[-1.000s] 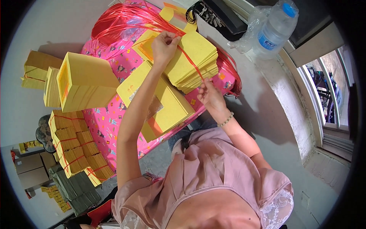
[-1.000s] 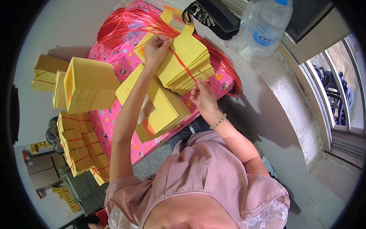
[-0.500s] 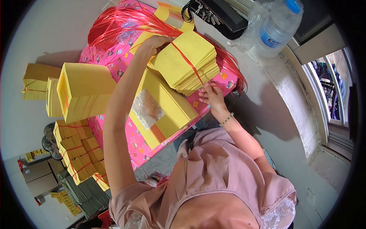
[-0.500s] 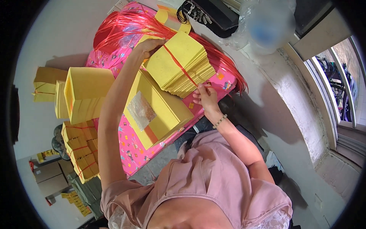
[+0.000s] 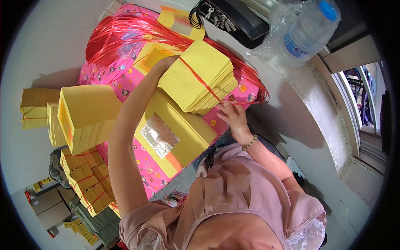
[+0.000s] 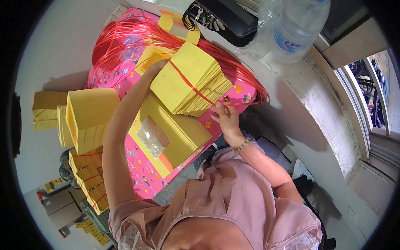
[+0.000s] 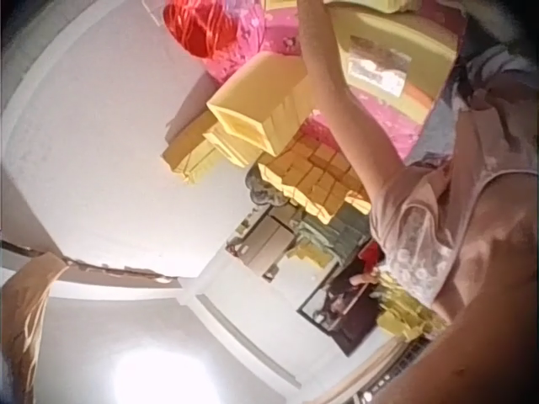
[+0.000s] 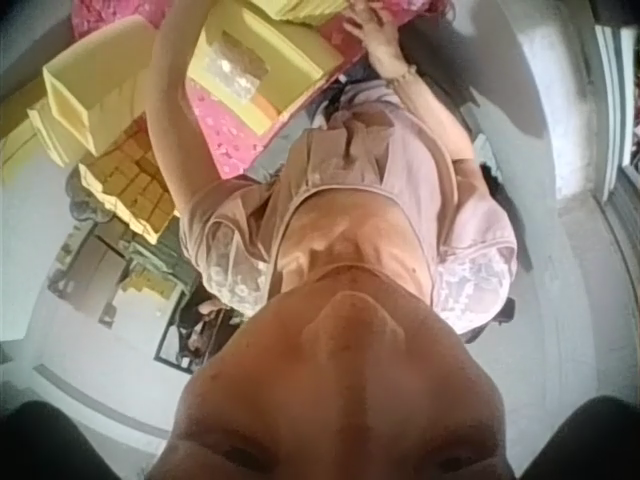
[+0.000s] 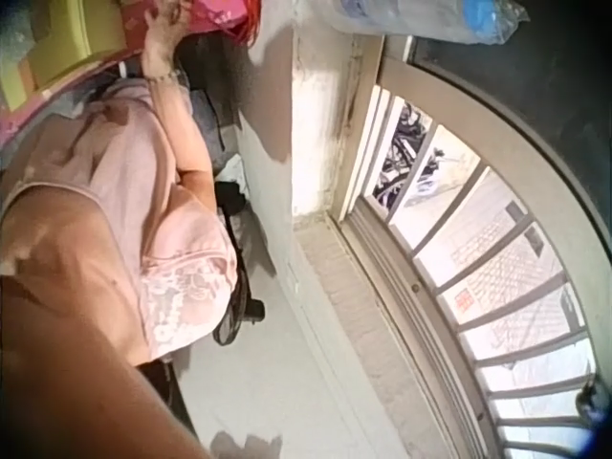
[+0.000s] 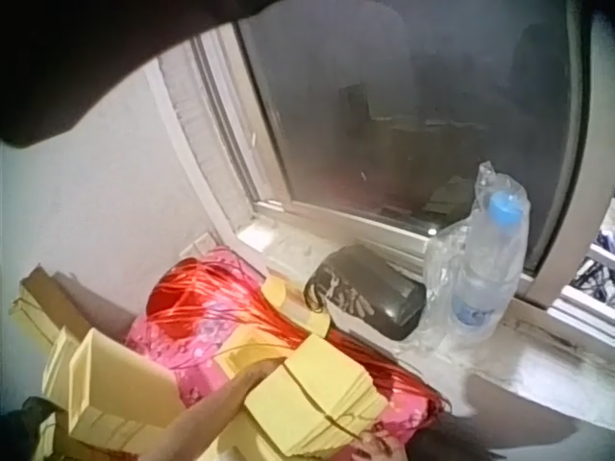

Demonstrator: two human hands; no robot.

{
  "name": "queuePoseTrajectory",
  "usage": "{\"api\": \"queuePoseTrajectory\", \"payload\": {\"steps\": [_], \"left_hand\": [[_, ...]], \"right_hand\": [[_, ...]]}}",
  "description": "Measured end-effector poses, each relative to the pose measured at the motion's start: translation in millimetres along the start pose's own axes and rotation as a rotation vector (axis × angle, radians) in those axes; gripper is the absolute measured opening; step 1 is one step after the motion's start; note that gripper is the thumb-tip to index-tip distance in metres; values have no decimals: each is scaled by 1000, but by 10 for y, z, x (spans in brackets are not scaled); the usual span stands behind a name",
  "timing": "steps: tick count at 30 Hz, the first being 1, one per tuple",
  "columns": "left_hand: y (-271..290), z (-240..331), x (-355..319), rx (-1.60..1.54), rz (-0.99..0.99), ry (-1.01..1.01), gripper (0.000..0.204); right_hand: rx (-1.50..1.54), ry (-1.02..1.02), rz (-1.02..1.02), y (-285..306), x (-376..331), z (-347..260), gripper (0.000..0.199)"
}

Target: Counting, stacking, and bundling stacks of yellow joss paper using red string.

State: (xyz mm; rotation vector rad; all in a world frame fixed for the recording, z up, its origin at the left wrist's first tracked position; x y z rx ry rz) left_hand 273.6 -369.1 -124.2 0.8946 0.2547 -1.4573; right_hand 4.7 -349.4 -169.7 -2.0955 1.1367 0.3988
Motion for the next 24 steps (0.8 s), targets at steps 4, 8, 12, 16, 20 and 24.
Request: {"api": "queuePoseTrajectory", "payload": {"steps": [4,8,12,16,20,24], "left_hand": [[-100,-49,43,15,-50,5,40],[-104,-86,60,9,-64,17,40],[-125,-115,61,2,-73,26,41],[-143,-144,19,-7,-70,30,41],[-155,-162,-9,-28,-56,32,42],[-154,-165,-17,-58,-40,30,42]], "right_hand": [[65,15,43,18,10,54,26],[62,13,43,17,69,146,27],[94,10,98,29,68,205,28],[151,-54,132,25,33,224,31],[222,-33,120,-18,0,198,32],[293,3,143,-18,32,218,30]]}}
Point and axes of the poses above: each hand's wrist, its own x-axis towards the middle knuckle, its own y-axis out of the back of the hand, z = x × y, the point moved 8 cm from there along x, towards the middle knuckle, and after that the axes turned 1 degree about x, right-handed, at the moved point
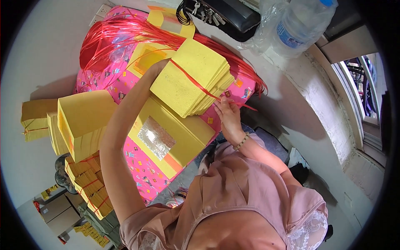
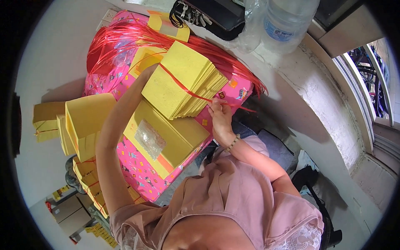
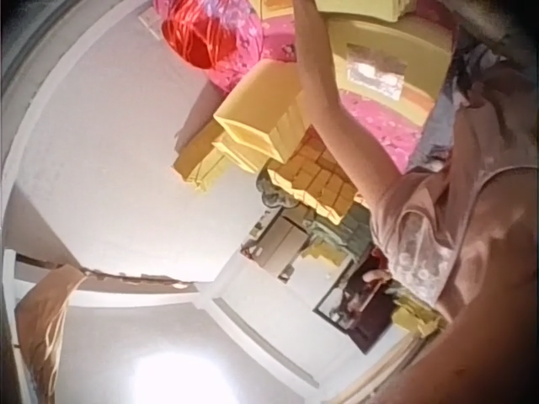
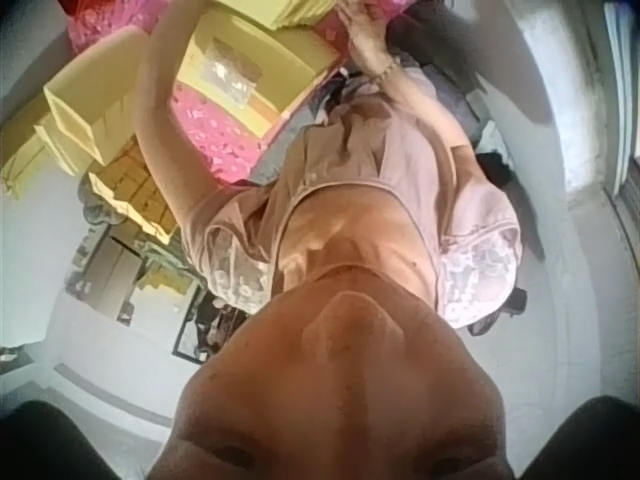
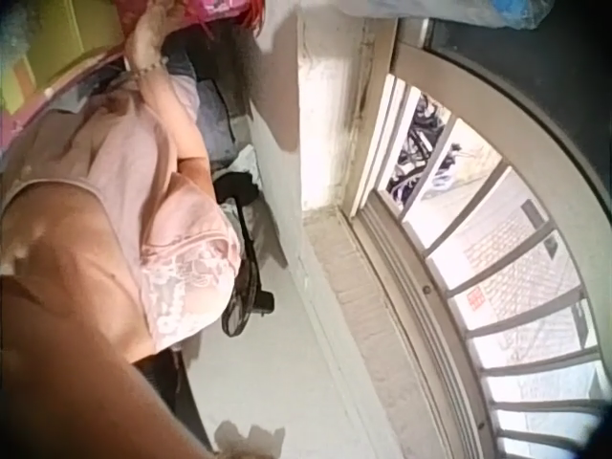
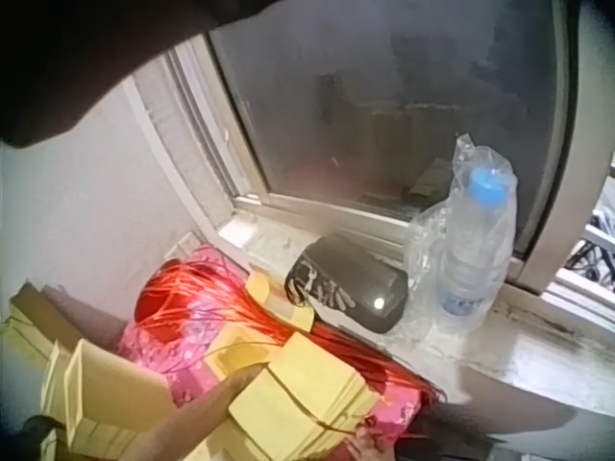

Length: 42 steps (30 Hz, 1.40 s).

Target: Counting, stacking, and bundling stacks of yellow joss paper using red string.

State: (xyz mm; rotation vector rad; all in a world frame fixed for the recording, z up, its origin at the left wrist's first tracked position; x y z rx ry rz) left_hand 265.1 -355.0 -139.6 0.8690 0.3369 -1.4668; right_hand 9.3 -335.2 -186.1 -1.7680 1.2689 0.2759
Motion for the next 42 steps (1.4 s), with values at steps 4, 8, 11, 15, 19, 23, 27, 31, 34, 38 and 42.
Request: {"api": "queuePoseTrajectory", "payload": {"steps": [4,8,11,15,19,23,27,31,34,38,42], "left_hand": [[4,-5,-55,-74,32,-7,43],[17,-9,-148,-217,81,-17,43],[41,-33,-235,-382,123,-29,44],[64,-85,-355,-630,177,-80,44],[81,-85,-465,-869,210,-176,45],[98,-22,-577,-1058,220,-293,45],[119,78,-673,-1199,209,-418,46],[154,252,-758,-1308,180,-552,46],[154,411,-848,-1346,169,-640,46],[87,579,-946,-1256,181,-684,47],[104,618,-899,-1174,286,-718,50]], "right_hand": [[80,52,-2,27,61,-21,25],[94,147,-44,26,137,-177,29],[110,269,-35,1,204,-390,27],[-65,308,-26,-106,291,-672,20],[-93,485,-63,-366,286,-995,21],[-257,702,-169,-676,198,-1291,19],[-298,933,-255,-974,-14,-1545,15],[-335,1048,-348,-1261,-203,-1846,12],[-440,1160,-404,-1495,-318,-2053,13],[-419,1199,-568,-1751,-360,-2163,9],[-505,1170,-702,-1863,-265,-2170,11]]}}
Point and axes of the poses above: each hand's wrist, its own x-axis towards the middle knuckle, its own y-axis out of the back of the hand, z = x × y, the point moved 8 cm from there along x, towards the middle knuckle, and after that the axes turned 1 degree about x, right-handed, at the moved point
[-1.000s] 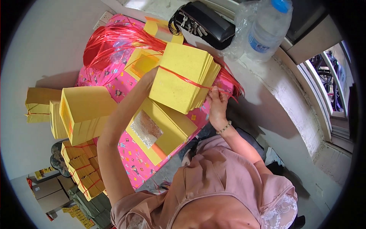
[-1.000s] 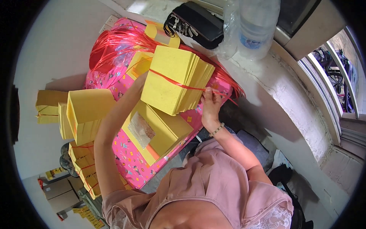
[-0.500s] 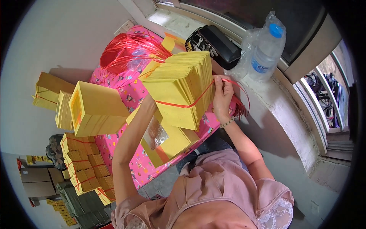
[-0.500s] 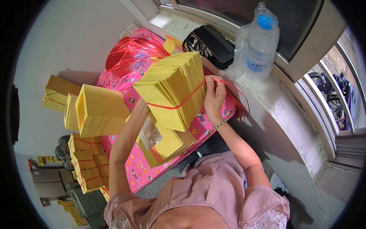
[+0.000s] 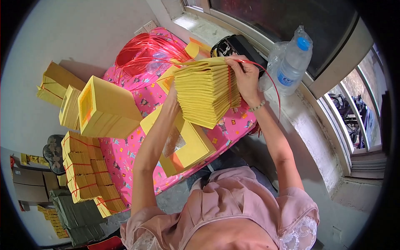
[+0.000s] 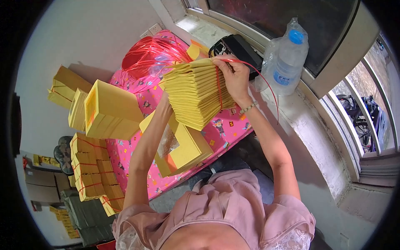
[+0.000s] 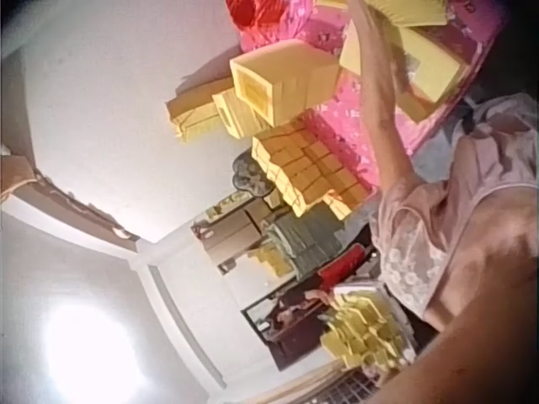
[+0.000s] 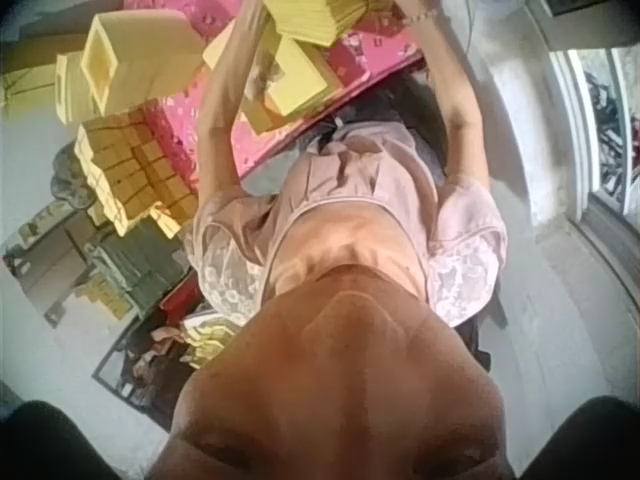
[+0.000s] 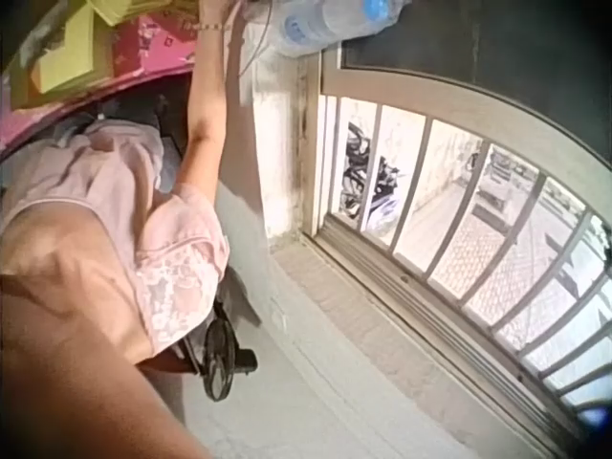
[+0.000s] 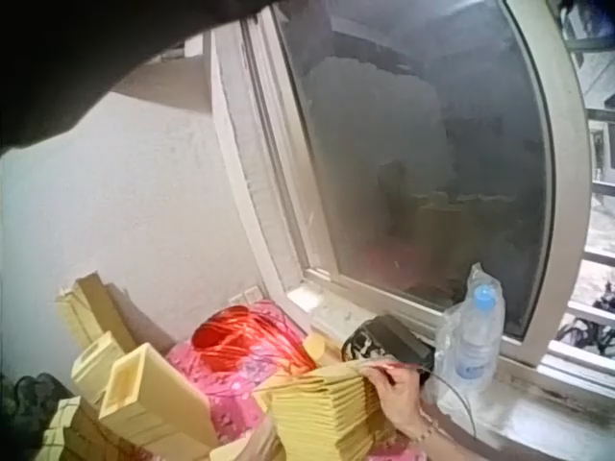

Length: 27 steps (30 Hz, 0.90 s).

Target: Counting, stacking, and bundling stacks of yellow joss paper using red string.

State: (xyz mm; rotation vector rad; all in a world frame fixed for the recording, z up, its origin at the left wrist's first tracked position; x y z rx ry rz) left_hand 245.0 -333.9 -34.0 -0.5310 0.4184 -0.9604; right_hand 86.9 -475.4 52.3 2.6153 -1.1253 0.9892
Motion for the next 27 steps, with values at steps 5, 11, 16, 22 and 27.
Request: {"api": "queuePoseTrajectory", "payload": {"steps": [5,11,16,22,27], "left_hand": [[130,29,107,124,66,-170,47],[272,26,137,164,149,-294,37],[364,-162,-7,125,241,-253,33],[220,-271,-280,105,379,-228,31],[48,-449,-629,16,542,-300,30]], "right_hand": [[-49,41,-105,11,-15,104,11],[-144,58,-201,15,-24,189,10],[-220,-5,-196,71,-390,239,9],[-185,-41,-173,179,-571,261,9],[-116,-106,-329,180,-485,379,7]]}}
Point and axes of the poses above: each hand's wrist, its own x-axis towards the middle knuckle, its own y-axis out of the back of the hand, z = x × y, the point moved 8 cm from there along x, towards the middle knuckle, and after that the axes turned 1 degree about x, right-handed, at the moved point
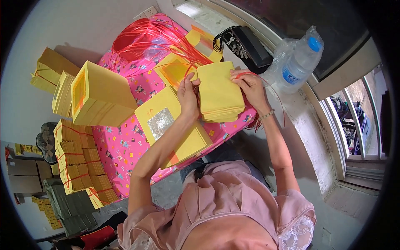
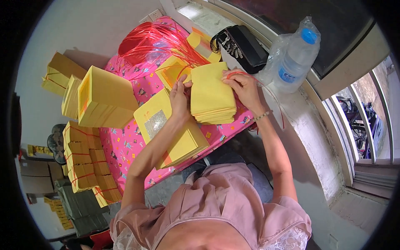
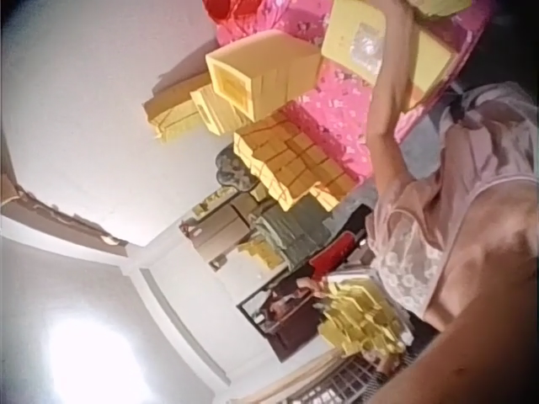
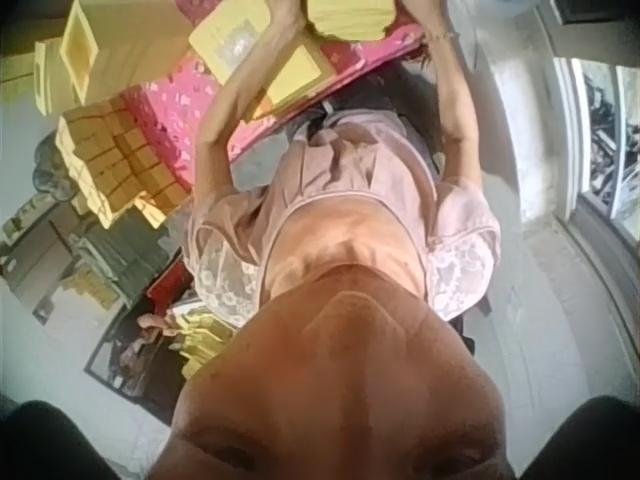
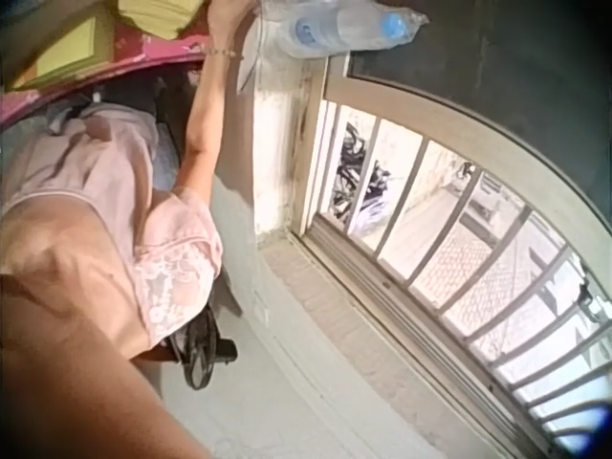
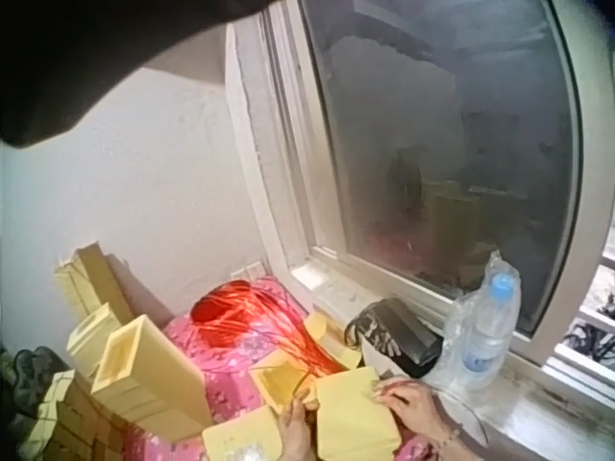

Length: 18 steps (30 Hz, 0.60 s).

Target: Counting, stacking, and bundling stacks of yellow joss paper using red string.

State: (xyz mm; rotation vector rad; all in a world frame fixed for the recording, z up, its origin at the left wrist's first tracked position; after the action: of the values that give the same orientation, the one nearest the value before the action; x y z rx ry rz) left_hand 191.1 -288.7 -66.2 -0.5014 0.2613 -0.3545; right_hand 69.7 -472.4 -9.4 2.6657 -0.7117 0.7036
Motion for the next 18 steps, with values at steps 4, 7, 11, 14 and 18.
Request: {"api": "queuePoseTrajectory", "payload": {"steps": [4,7,11,14,18], "left_hand": [[-2,15,-269,12,-2,-81,30],[-13,71,-366,121,-28,-106,31],[-219,523,-354,788,-117,-493,27],[-585,697,-379,1296,-270,-823,23],[-859,512,-198,1251,-596,-540,19]], "right_hand": [[44,-83,-143,-25,35,116,6],[13,-191,-190,-44,37,224,5],[46,-168,-210,-54,89,188,7],[-23,-187,-207,-49,116,165,11],[-40,-329,-213,-49,180,228,16]]}}
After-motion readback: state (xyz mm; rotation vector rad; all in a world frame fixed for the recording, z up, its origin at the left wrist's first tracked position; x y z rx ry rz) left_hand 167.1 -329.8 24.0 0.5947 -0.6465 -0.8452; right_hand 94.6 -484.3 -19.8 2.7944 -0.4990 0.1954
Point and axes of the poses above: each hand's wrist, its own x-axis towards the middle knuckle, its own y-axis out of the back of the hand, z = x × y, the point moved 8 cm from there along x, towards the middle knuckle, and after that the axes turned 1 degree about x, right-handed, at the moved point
